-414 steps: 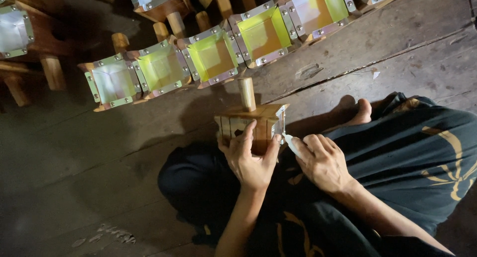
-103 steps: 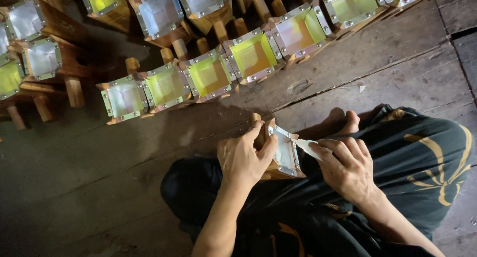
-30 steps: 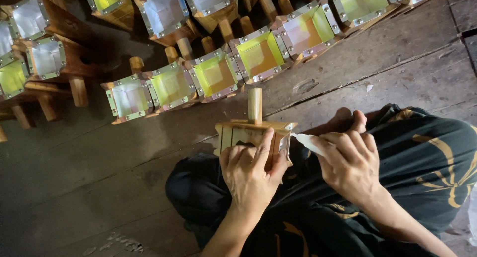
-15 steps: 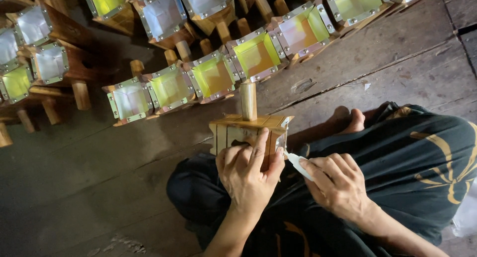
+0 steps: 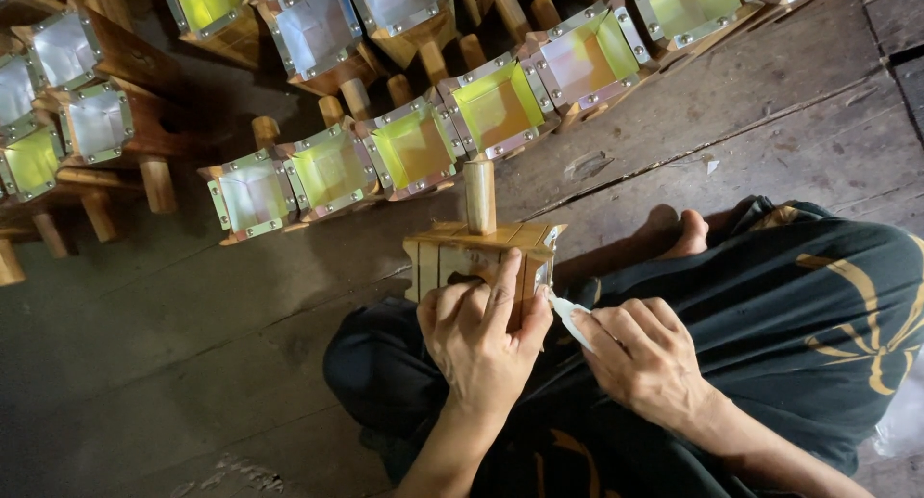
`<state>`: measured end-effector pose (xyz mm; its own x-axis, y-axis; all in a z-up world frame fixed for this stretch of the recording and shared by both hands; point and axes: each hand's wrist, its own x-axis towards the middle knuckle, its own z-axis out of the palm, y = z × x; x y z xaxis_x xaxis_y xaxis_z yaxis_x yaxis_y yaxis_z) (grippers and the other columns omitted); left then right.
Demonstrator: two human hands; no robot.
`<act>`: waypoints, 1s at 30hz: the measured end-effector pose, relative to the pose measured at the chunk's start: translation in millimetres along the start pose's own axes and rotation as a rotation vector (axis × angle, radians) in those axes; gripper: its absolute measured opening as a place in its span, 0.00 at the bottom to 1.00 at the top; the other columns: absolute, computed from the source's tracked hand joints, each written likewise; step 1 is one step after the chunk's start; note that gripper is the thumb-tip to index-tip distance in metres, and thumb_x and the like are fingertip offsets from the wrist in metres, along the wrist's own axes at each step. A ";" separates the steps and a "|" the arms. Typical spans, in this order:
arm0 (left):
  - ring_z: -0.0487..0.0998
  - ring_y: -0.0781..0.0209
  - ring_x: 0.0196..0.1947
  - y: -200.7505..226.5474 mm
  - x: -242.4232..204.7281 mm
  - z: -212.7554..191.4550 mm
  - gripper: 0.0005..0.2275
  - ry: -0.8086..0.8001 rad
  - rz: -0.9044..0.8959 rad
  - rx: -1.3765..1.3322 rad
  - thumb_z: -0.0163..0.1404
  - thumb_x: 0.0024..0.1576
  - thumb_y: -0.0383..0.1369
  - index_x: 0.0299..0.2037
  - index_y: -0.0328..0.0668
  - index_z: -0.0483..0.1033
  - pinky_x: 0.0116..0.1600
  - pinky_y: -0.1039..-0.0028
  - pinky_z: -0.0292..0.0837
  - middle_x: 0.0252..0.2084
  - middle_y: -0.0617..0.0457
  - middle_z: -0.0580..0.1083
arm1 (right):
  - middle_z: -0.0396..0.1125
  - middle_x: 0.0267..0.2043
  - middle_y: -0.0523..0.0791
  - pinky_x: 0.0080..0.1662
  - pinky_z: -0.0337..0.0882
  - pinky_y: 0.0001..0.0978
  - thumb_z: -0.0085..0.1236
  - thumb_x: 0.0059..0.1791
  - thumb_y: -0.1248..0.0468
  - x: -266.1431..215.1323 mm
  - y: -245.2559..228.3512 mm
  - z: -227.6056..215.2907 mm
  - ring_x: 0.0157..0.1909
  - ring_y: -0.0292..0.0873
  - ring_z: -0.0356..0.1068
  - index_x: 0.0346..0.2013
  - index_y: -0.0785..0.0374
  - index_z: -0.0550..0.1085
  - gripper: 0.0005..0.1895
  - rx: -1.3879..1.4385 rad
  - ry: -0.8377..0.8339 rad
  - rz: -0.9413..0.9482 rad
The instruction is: The person applies glue from a small white bottle to the joints and edges of a wooden frame while sitting on the floor among many similar completed frames.
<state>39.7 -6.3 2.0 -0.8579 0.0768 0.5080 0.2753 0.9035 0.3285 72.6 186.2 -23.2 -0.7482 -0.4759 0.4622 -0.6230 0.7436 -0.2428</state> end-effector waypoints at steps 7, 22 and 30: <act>0.72 0.58 0.33 -0.8 -3.1 -0.2 0.17 -0.003 0.005 0.007 0.60 0.56 0.43 0.54 0.52 0.79 0.48 0.62 0.66 0.25 0.61 0.71 | 0.68 0.39 0.44 0.37 0.64 0.39 0.49 0.53 0.67 3.7 0.8 -3.4 0.31 0.45 0.65 0.47 0.62 0.74 0.09 -0.010 -0.023 0.013; 0.78 0.52 0.47 -19.6 -21.5 -0.5 0.19 0.121 -0.127 -0.199 0.62 0.53 0.38 0.53 0.41 0.78 0.51 0.65 0.72 0.39 0.53 0.82 | 0.71 0.41 0.39 0.69 0.48 0.33 0.64 0.51 0.60 -32.8 90.5 60.1 0.53 0.36 0.59 0.46 0.58 0.77 0.11 0.623 0.062 0.985; 0.73 0.61 0.32 -25.4 -31.5 -5.0 0.23 0.119 -0.365 -0.462 0.60 0.54 0.38 0.59 0.39 0.74 0.39 0.71 0.74 0.34 0.52 0.75 | 0.68 0.38 0.40 0.42 0.65 0.23 0.61 0.50 0.67 -8.9 110.8 141.9 0.36 0.33 0.63 0.52 0.57 0.72 0.15 0.843 0.074 0.989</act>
<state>61.9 -33.8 -18.4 -0.8855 -0.2755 0.3741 0.1551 0.5836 0.7971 -22.1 206.2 -175.2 -0.9725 0.1477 -0.1802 0.2108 0.2275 -0.9507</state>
